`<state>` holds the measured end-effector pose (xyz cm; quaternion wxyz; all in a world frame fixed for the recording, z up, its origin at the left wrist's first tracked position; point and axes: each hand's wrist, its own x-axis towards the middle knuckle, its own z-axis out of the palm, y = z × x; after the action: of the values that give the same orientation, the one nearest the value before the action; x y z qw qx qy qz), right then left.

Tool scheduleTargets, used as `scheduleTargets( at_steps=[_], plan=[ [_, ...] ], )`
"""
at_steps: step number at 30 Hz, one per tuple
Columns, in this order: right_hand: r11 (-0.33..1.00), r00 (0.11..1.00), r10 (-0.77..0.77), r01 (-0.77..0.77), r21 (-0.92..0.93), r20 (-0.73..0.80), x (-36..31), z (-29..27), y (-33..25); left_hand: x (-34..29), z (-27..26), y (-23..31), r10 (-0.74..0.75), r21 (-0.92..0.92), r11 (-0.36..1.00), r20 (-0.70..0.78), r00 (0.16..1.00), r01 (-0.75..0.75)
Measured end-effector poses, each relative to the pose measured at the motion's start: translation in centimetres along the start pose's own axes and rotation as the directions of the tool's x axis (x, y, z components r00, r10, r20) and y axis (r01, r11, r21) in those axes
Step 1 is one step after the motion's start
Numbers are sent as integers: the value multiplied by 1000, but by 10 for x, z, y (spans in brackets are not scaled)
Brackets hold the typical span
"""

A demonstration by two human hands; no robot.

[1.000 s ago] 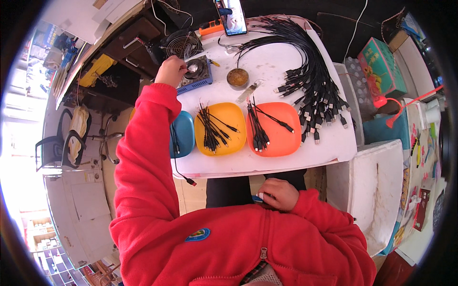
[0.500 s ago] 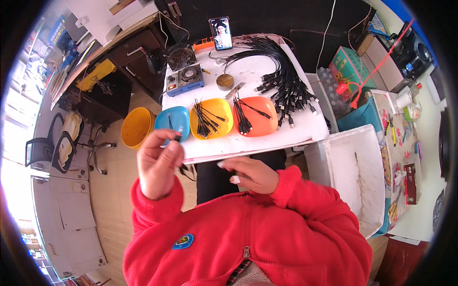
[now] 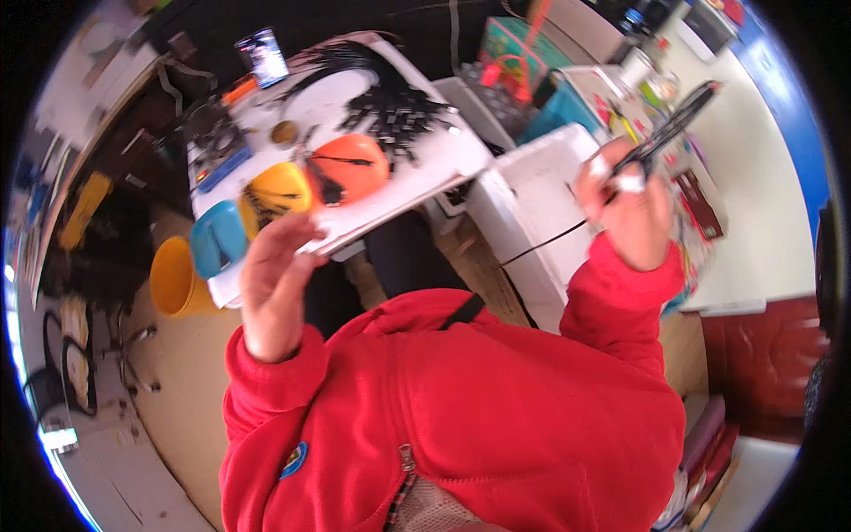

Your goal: The person repeatedly picks black cables and small white connectors from trays on a table, inserts the connectors into the cable ends, and places the assembled cables into a white box. The person also moves a yellow bucket and a plastic bag on the floor.

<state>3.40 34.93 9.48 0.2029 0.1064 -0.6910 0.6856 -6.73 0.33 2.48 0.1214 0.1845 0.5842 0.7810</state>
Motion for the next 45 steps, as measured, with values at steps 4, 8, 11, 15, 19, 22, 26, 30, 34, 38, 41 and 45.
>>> scheduleTargets(
  at_steps=[4,8,11,15,19,22,26,30,34,38,41,45],
  plan=[
    [871,974,136,-205,-446,-182,-22,-69,-29,-3,-31,-29,-160,-17,987,-96,982,159],
    [695,892,426,-430,-577,-151,-34,-126,52,2,-55,-51,-240,27,969,-144,960,246],
    [420,623,727,-737,-529,-289,-50,-167,161,8,-67,-60,-223,95,964,-210,952,247],
    [96,230,952,-854,-511,-204,-77,-196,296,14,-92,-67,-148,261,937,-308,940,233],
    [175,505,858,-451,-875,-89,-80,-206,361,29,-141,-73,33,563,800,-385,922,206],
    [262,467,843,-791,-553,-268,-57,-215,351,46,-187,-76,258,838,469,-432,864,279],
    [161,492,788,-746,-646,-372,-34,-209,290,71,-235,-89,315,880,-12,-447,837,475],
    [220,601,730,-658,-720,-326,-16,-158,237,87,-260,-104,251,817,-71,-540,803,572],
    [355,797,602,-315,-880,-42,18,-70,187,85,-261,-105,240,832,45,-547,802,553],
    [664,847,440,-84,-743,298,65,44,164,77,-249,-87,330,835,281,-548,769,474],
    [863,814,343,-76,-500,469,99,137,185,72,-236,-71,478,870,347,-486,731,352],
    [821,783,415,-103,-561,464,137,249,238,65,-216,-55,547,773,626,-526,651,98]
  ],
)
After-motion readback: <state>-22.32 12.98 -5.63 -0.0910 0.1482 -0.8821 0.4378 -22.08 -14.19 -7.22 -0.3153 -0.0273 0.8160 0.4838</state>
